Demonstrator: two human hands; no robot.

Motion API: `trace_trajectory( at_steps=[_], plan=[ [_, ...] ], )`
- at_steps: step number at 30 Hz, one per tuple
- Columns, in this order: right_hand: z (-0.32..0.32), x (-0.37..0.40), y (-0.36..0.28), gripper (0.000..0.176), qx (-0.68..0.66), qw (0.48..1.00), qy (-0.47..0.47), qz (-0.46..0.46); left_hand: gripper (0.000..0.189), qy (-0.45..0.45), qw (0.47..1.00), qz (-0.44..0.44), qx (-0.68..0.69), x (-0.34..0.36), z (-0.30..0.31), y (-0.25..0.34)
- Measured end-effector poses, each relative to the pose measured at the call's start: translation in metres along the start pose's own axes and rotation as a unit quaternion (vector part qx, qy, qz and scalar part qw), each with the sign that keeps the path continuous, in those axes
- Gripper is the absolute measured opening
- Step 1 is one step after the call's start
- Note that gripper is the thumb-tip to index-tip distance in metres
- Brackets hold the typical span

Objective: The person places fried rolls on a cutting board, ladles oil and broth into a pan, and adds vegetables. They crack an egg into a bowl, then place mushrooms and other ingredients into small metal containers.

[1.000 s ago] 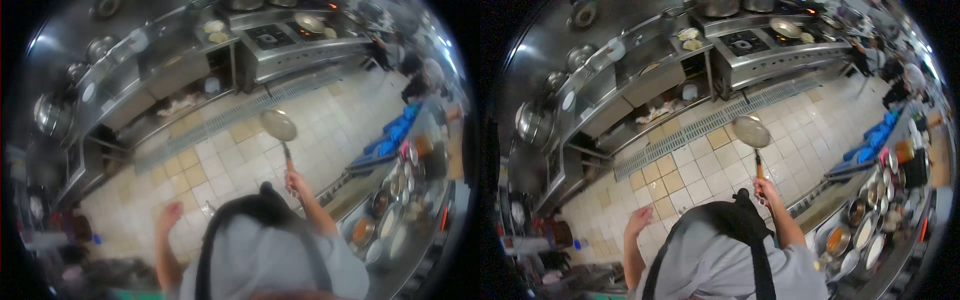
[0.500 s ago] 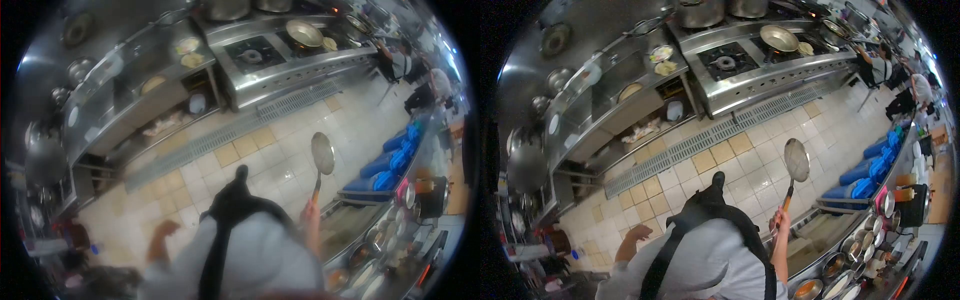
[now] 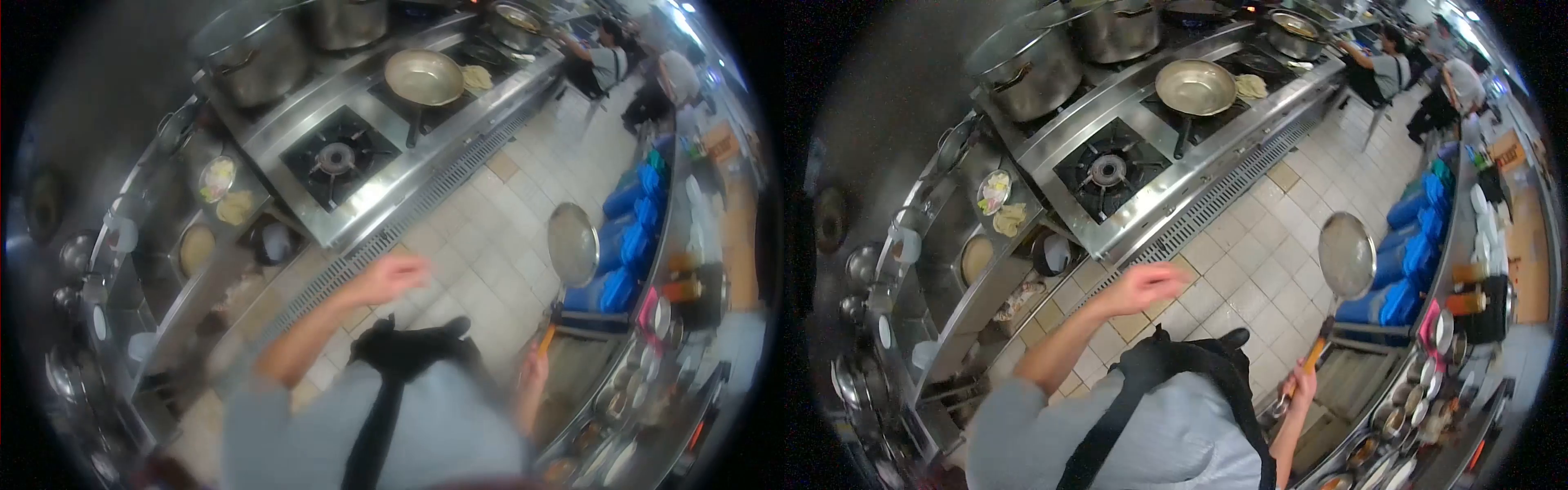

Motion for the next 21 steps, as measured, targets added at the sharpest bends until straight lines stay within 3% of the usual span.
trace_trajectory(
  at_steps=[2,3,4,5,7,9,14,15,18,19,20,21],
  plan=[
    [-0.012,-0.007,-0.016,0.029,0.054,0.998,0.004,0.016,0.026,-0.192,0.964,-0.048,0.179,-0.037,-0.083,0.136],
    [-0.010,-0.022,-0.019,0.031,0.100,0.995,0.019,0.003,0.036,-0.272,0.890,-0.194,0.309,-0.044,-0.113,0.202],
    [0.004,-0.042,-0.013,0.032,0.076,0.996,-0.027,0.027,0.049,-0.349,0.832,-0.218,0.372,-0.048,-0.148,0.244],
    [0.018,-0.061,-0.006,0.034,0.049,0.995,-0.074,0.048,0.063,-0.421,0.771,-0.204,0.432,-0.047,-0.188,0.275],
    [0.001,-0.096,-0.029,0.033,0.055,0.995,-0.069,0.035,0.091,-0.528,0.657,-0.119,0.525,-0.056,-0.254,0.309],
    [-0.035,-0.135,-0.060,0.033,0.066,0.996,-0.058,0.021,0.094,-0.534,0.637,-0.107,0.546,-0.081,-0.271,0.333],
    [-0.135,-0.241,-0.135,0.033,0.070,0.991,-0.107,0.026,0.027,-0.451,0.531,-0.030,0.716,-0.168,-0.211,0.376],
    [-0.159,-0.260,-0.148,0.033,0.070,0.990,-0.119,0.029,0.031,-0.434,0.565,-0.044,0.700,-0.186,-0.206,0.373],
    [-0.238,-0.308,-0.183,0.032,0.070,0.984,-0.159,0.041,0.037,-0.463,0.543,-0.070,0.697,-0.232,-0.176,0.376],
    [-0.262,-0.320,-0.192,0.032,0.068,0.982,-0.169,0.044,0.048,-0.521,0.500,-0.029,0.692,-0.244,-0.172,0.371],
    [-0.285,-0.331,-0.200,0.032,0.067,0.981,-0.178,0.046,0.048,-0.523,0.493,-0.028,0.695,-0.260,-0.163,0.369],
    [-0.309,-0.340,-0.209,0.032,0.064,0.979,-0.185,0.051,0.053,-0.571,0.494,0.038,0.655,-0.268,-0.167,0.367]
  ],
)
Point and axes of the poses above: each hand's wrist, its own x-axis away from the middle knuckle, its own z-axis out of the back of the hand, y = z × x, the point moved 10 cm from there along -x, towards the middle knuckle, and after that the axes turned 9 degrees about y, right-handed, at the moved point
